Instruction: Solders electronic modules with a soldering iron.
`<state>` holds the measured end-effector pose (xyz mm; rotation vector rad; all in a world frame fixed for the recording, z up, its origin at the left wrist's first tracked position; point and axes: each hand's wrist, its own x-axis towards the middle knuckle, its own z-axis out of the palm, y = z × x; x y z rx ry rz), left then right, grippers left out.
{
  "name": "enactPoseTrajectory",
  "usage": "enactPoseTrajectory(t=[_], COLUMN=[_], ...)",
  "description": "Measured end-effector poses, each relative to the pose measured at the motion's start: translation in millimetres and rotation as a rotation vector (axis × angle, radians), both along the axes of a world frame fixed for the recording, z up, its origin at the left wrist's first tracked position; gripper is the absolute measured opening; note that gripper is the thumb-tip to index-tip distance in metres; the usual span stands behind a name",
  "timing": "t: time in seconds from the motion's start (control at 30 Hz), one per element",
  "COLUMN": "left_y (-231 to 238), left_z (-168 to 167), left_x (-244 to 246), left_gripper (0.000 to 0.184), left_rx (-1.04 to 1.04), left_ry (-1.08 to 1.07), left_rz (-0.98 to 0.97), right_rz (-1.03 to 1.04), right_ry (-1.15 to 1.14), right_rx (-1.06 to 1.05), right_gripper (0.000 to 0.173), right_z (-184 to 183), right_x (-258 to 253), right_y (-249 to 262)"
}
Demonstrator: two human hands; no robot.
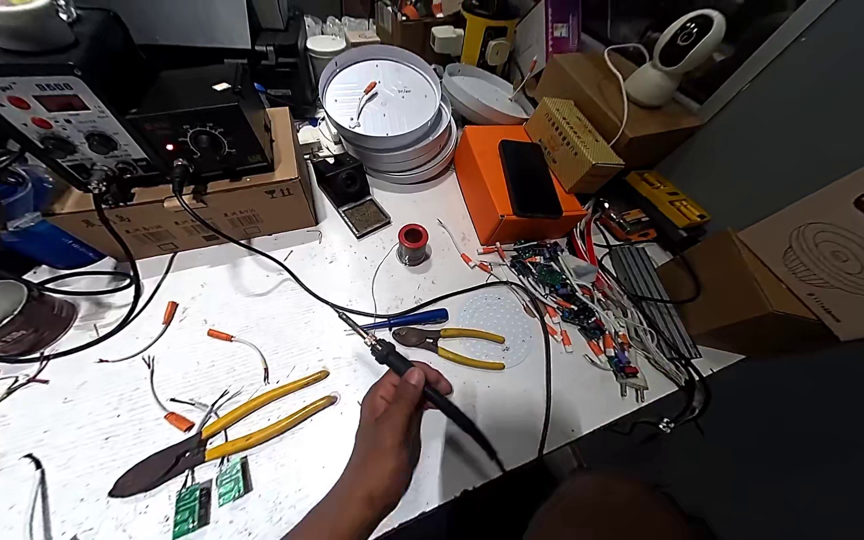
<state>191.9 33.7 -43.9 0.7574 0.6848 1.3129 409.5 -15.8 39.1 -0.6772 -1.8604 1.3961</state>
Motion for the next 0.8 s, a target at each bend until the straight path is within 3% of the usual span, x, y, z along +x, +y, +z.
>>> enactPoseTrajectory(t=[0.1,0.17,0.27,0.4,0.5,0.6,0.73,0.8], left_y=[2,-1,0,1,3,2,-1,0], left_z=[-10,-15,-21,-26,-28,-25,-23,-21], left_x=[1,2,0,-2,0,3,2,1], left_gripper=[0.036,0.038,0.039,0.04,0.039,0.037,0.034,0.033], left_rx=[0.024,0.052,0.068,0.074,0.078,0.064,0.056,0.052], left_ry=[-0.031,-0.039,-0.049,-0.038,-0.029,-0.028,-0.029,-0.024], left_rz=[-0.053,-0.083,-0.102,-0.109,-0.128,-0.117,-0.114,-0.114], right_rz=[-0.554,-0.754,-0.846,-0.908,-0.866,-1.026,-1.041,-1.016], right_ry=[-0.359,-0.704,-0.944,-0.946,-0.922,-0.824,-0.999,-1.097], right_rx=[0.474,0.576,0.662,0.732,0.638,0.431,0.079,0.042], right_gripper=[0.046,0.059,0.075,0.076,0.077,0.077,0.11,0.116], right_z=[17,13,-8,-23,-23,-3,24,23], right_x=[27,36,47,50,49,51,40,30], right_y=[102,179,256,273,269,267,294,310])
